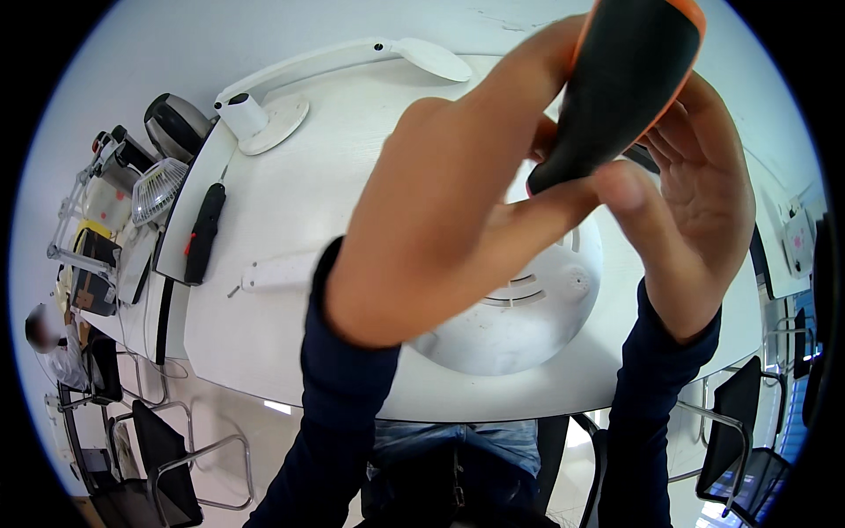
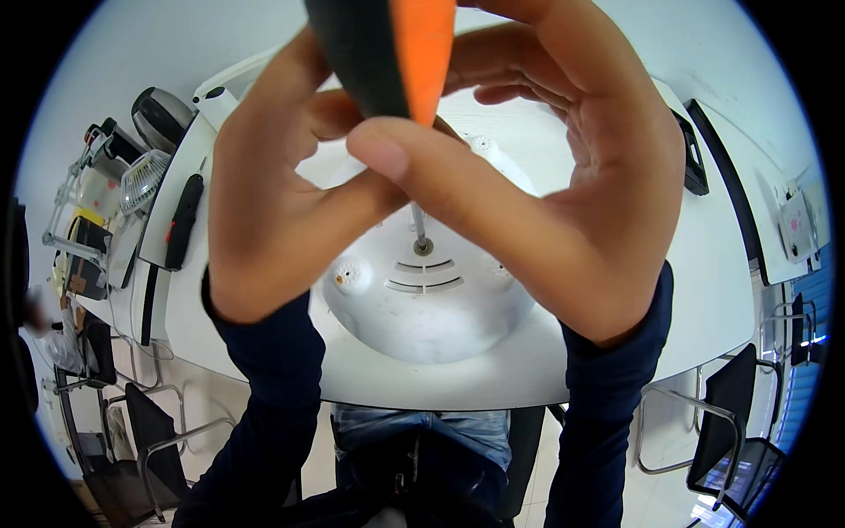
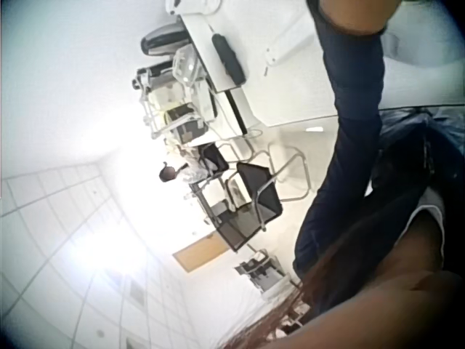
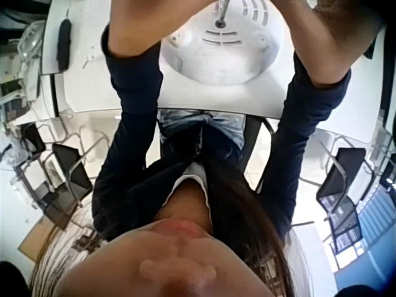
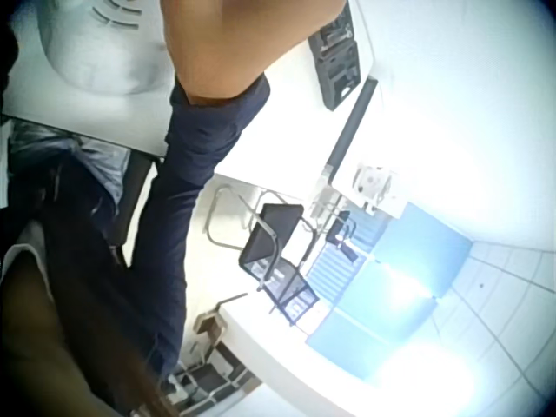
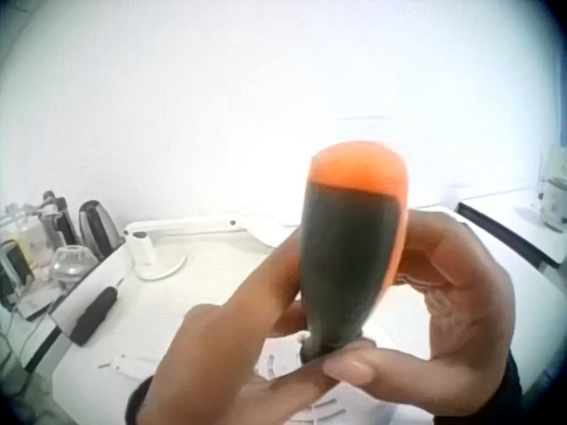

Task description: The person uses a screwdriver to tighten screws on a white plastic fan base and then on the fan head. They handle screws and the screwdriver throughout the task, working at a white table in an office-like room.

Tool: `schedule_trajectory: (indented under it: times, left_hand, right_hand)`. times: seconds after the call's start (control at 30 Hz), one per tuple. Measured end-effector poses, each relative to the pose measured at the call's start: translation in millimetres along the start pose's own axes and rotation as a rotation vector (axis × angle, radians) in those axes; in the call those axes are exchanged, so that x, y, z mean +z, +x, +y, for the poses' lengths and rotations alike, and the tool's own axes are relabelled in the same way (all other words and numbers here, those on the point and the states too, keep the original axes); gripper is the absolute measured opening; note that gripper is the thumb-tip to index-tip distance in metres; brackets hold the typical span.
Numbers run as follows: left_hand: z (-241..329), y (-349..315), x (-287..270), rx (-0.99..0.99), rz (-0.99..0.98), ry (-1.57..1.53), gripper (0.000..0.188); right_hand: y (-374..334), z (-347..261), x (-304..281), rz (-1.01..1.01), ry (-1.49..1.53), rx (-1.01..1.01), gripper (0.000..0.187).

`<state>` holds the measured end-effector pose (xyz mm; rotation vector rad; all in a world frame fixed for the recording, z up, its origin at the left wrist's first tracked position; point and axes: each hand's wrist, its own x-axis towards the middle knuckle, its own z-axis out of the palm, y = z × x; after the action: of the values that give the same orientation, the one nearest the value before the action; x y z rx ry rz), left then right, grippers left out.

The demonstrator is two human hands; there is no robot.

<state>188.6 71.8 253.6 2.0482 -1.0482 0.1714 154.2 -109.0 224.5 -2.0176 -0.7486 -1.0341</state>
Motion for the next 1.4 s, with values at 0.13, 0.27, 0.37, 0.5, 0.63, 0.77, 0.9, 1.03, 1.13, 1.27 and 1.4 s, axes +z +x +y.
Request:
schedule_trajectory:
  times: [0.13, 0.27, 0.37, 0.5, 0.63, 0.77, 0.9, 1.03, 1.13, 1.27, 1.4]
  left_hand:
    - [-16, -1, 4, 0.197, -0.020, -0.355, 0.054]
    - [-27, -4, 10, 0.361, 0.184, -0.074, 0.056]
    - [-24, -9, 12, 0.285, 0.283, 0.114, 0.056]
    - [-19, -10, 1, 0.299, 0.220, 0.120, 0.055]
    - [-29, -4, -18, 0.421, 0.042, 0.040, 0.055]
    - [-41, -3, -16, 0.422, 0.041, -0.188, 0.050]
    - [-34, -9, -10, 0.328, 0.214, 0.003, 0.038]
    - [-20, -6, -3, 0.378, 0.314, 0.319, 0.025]
    - [-19, 1, -4, 0.372, 0.327, 0.309, 0.019]
    - [-25, -4, -11, 0.255, 0.266, 0.363, 0.022]
    - [-30, -5, -19, 0.330, 0.184, 0.518, 0.027]
  right_hand:
    - [1, -12, -1, -0.029, 0.107, 0.091, 0.054]
    - [1, -13, 8, 0.001, 0.057, 0.094, 0.051]
    - [1, -8, 11, 0.014, 0.049, 0.055, 0.052]
    - [2, -1, 9, -0.018, 0.043, -0.166, 0.054]
    - [-2, -7, 7, -0.036, 0.068, -0.019, 0.056]
    - [2, -9, 17, -0.017, -0.013, -0.016, 0.050]
    - [6, -13, 20, -0.034, -0.126, -0.040, 0.049]
    - [-8, -18, -30, -0.101, -0.487, -0.039, 0.045]
    - [-38, -12, -110, 0.063, -0.855, -0.001, 0.029]
    - [-148, -17, -223, 0.550, -1.193, 0.162, 0.020]
    - [-339, 10, -255, 1.491, -0.508, 0.731, 0.013]
